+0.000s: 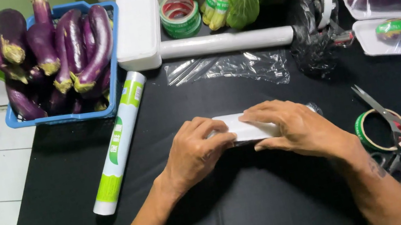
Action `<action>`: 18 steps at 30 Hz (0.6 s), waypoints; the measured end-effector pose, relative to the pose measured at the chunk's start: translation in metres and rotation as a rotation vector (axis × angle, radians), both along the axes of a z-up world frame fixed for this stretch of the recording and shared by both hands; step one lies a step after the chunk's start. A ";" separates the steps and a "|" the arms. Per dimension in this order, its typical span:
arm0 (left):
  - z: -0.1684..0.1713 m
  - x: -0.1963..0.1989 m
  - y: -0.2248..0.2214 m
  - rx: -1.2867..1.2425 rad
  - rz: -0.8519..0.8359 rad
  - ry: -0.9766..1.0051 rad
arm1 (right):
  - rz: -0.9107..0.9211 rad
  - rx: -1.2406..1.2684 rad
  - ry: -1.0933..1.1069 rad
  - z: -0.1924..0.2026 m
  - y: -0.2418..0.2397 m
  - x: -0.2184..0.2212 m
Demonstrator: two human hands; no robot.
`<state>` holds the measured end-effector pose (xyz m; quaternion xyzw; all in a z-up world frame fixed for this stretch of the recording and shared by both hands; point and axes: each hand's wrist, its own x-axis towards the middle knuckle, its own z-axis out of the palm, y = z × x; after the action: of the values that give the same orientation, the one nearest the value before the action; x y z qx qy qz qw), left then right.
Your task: Wrapping individual eggplants in plastic sleeves and sealing them with tape for retail sale.
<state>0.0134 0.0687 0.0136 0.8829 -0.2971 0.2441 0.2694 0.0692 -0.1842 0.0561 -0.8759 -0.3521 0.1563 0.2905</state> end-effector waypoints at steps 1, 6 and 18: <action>-0.001 0.001 0.001 -0.017 0.000 0.020 | 0.002 0.011 -0.012 0.001 0.001 0.000; 0.017 0.002 0.004 -0.308 -0.027 0.295 | -0.021 0.019 0.061 0.028 0.005 0.003; 0.001 0.006 0.002 -0.537 0.033 0.329 | -0.060 -0.084 0.291 0.035 0.008 0.019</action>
<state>0.0196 0.0709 0.0141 0.8124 -0.1602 0.1723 0.5335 0.0885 -0.1763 0.0914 -0.8655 -0.2730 0.2873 0.3063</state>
